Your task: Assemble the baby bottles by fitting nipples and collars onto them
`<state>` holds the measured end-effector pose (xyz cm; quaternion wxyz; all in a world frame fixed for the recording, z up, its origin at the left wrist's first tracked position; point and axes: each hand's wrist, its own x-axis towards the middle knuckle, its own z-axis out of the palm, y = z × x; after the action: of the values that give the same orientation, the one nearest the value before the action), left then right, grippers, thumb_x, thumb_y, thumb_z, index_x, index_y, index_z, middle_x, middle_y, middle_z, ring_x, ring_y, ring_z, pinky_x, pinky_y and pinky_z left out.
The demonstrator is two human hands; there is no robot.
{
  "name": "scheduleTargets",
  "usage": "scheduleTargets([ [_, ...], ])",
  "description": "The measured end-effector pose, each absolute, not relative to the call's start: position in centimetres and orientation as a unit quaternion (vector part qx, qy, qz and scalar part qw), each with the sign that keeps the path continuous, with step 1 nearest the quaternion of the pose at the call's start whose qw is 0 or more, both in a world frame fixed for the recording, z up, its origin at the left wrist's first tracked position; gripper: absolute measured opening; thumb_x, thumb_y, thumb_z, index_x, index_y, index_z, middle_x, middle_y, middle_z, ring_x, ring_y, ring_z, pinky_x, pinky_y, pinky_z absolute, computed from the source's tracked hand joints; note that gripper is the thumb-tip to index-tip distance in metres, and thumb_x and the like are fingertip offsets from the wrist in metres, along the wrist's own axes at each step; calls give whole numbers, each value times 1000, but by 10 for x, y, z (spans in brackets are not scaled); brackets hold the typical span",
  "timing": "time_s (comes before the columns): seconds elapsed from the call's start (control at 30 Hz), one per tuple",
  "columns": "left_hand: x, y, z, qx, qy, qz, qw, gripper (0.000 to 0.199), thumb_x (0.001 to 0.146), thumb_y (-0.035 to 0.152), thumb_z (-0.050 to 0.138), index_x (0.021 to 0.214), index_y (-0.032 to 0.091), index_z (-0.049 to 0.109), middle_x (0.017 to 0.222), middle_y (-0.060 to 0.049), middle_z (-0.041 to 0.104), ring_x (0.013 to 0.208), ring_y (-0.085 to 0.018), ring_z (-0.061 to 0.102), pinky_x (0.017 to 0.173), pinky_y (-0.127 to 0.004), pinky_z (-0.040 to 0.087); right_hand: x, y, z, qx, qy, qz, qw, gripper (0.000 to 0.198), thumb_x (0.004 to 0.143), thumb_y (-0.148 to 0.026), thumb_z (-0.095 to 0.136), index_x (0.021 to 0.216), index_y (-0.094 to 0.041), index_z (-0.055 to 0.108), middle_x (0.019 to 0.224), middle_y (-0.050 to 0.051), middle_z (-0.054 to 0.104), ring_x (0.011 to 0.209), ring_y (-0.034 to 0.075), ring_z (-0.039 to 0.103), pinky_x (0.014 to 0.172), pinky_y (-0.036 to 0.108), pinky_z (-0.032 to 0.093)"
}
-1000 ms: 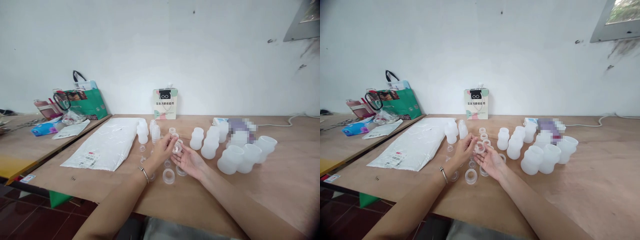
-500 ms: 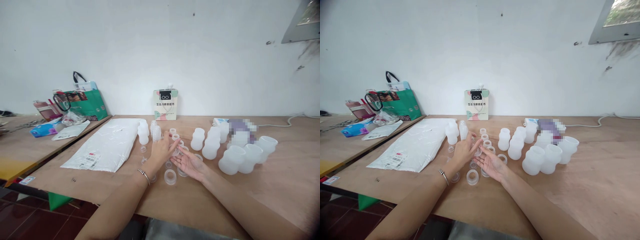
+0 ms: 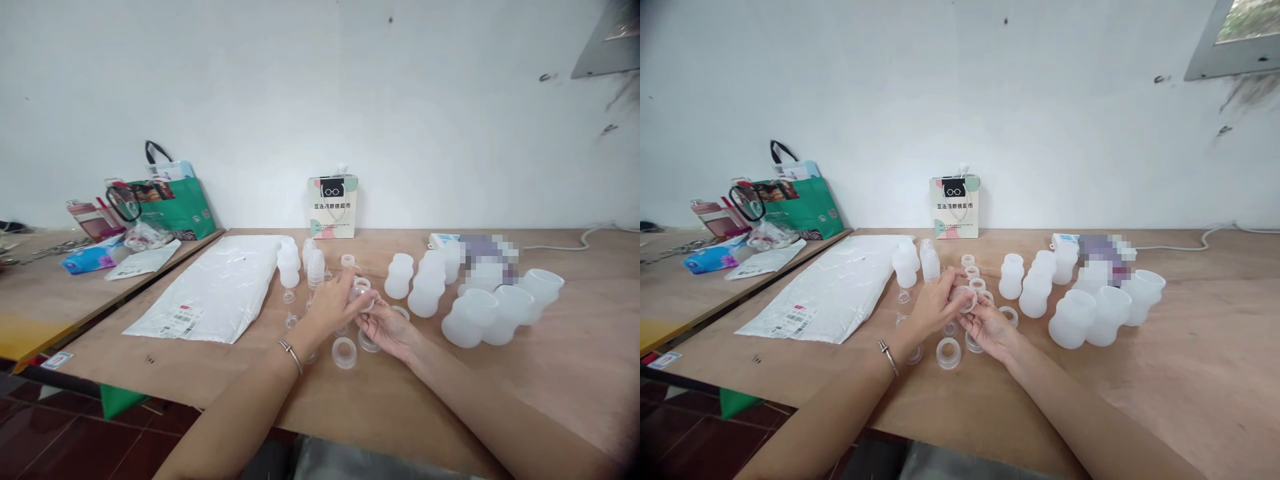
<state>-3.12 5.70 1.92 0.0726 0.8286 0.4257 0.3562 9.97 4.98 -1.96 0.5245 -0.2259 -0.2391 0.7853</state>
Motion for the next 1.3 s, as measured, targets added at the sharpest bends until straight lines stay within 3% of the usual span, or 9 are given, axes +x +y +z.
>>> scheduleTargets([
  [0.07,-33,55,22,857,384,339,52,45,78,51,52,111,21,44,103,-7,60,90,-22,58,69,-29,42,103,49,-15,-224,-248,780,529,24,65,2,59,78,-18,59,70,-2,68,64,8,65,62,16,53],
  [0.13,-35,54,22,870,366,328,38,49,74,51,57,111,22,46,108,-7,58,92,-22,58,70,-29,43,105,49,-11,-224,-259,777,529,22,64,1,59,76,-19,59,69,-2,67,64,9,64,59,17,53],
  [0.27,-38,55,22,862,369,347,26,37,75,46,57,102,21,53,99,-5,62,82,-19,60,65,-26,42,108,50,-8,-229,-284,768,527,20,64,-3,63,75,-19,59,69,-4,65,60,8,60,56,17,49],
  [0.5,-33,49,20,832,396,387,-9,37,68,47,61,93,19,58,67,-2,64,56,-15,56,51,-25,37,113,55,-9,-230,-350,740,527,19,57,-5,69,69,-16,61,63,-5,62,58,7,56,56,16,47],
  [0.8,-25,48,14,796,437,416,-47,30,71,44,59,88,20,55,69,-2,64,59,-16,57,53,-25,36,111,57,-16,-225,-325,758,518,21,59,-6,66,76,-18,62,71,0,68,77,16,64,64,25,52],
  [1.0,-23,46,14,792,415,447,-38,29,71,43,59,86,19,54,69,-4,64,57,-16,56,52,-27,36,114,58,-15,-247,-356,739,517,19,58,-4,65,73,-16,63,68,0,67,67,13,63,60,22,50],
  [1.3,-26,42,20,832,389,395,11,25,71,40,59,86,20,55,68,-1,63,61,-15,56,53,-25,37,117,60,-17,-245,-376,739,502,21,57,-1,62,73,-14,65,68,0,67,63,11,61,60,19,50],
])
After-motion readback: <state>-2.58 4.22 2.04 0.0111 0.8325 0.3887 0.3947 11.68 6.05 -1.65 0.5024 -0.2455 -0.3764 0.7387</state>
